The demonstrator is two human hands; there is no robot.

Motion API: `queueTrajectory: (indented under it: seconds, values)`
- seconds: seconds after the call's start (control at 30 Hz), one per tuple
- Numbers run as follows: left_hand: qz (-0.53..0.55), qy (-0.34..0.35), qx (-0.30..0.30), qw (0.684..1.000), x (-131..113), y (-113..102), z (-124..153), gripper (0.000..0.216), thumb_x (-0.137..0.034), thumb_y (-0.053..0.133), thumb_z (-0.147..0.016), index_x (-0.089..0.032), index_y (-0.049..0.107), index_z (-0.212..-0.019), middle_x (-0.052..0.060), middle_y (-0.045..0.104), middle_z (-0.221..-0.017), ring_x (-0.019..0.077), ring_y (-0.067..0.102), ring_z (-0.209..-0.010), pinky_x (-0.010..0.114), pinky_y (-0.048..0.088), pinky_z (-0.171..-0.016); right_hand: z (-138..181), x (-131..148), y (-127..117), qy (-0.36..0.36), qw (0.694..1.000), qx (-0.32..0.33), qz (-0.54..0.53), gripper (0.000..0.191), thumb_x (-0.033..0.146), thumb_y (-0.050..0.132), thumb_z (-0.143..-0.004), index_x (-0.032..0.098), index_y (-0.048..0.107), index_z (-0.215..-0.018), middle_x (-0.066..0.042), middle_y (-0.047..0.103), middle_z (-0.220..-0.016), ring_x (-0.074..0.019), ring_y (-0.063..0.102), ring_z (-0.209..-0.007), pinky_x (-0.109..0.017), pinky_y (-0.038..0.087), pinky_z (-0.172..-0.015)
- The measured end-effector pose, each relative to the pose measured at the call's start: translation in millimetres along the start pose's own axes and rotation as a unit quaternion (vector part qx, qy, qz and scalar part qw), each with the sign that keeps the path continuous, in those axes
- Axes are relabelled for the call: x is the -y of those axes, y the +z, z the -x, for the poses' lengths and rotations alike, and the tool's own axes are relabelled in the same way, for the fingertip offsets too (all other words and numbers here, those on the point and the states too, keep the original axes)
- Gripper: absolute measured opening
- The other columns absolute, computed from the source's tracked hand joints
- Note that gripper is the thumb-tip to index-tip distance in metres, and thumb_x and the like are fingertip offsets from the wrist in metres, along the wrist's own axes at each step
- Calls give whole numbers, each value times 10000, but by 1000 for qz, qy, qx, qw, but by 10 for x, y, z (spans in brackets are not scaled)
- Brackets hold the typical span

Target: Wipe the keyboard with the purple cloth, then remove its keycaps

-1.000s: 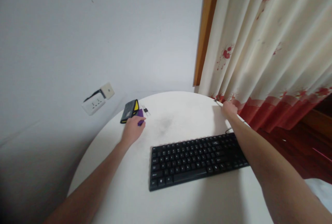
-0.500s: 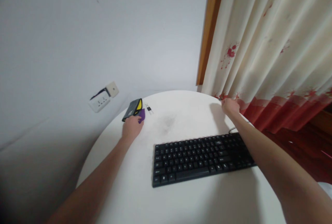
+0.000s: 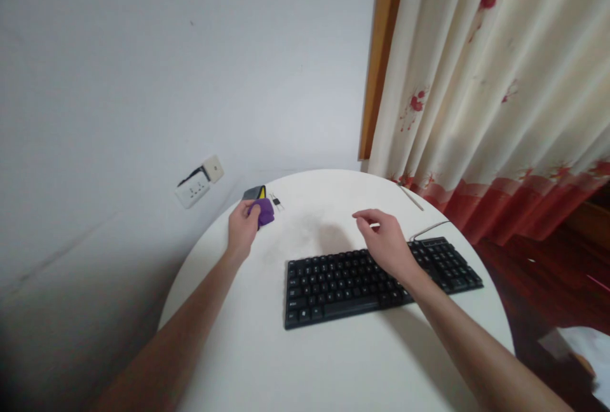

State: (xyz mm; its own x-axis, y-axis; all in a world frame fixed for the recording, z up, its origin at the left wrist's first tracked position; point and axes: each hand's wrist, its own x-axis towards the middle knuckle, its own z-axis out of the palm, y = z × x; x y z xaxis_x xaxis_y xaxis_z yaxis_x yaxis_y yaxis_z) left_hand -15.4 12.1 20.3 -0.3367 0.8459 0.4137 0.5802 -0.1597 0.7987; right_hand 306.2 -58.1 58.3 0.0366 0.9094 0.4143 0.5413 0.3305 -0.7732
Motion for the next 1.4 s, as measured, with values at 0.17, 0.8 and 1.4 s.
queueTrajectory:
  seconds: [0.17, 0.8, 1.4]
  values:
    - [355, -90, 181, 913, -416, 70, 334, 304, -389, 605, -790, -167, 571, -995, 46, 685, -945, 190, 658, -839, 282, 529, -706, 297, 143, 281, 88, 987, 69, -118, 333, 386, 616, -874, 177, 707, -1116, -121, 715, -1141, -249, 660, -1047, -391, 516, -922]
    - [327, -39, 470, 819, -600, 138, 683, 555, -219, 832, -690, -182, 639, -1210, 101, 687, -1164, 220, 656, -1020, 357, 500, -936, 383, -99, 251, 124, 952, 102, -259, 328, 375, 675, -804, 205, 659, -1085, 17, 632, -728, -124, 512, -587, -244, 370, -532]
    - [285, -33, 460, 840, -575, 167, 692, 561, -217, 810, -725, -150, 633, -1253, 107, 714, -1068, 205, 688, -897, 355, 535, -861, 376, -68, 197, 90, 951, 149, -257, 401, 224, 677, -746, 168, 703, -1142, -60, 737, -935, -176, 636, -790, -326, 502, -752]
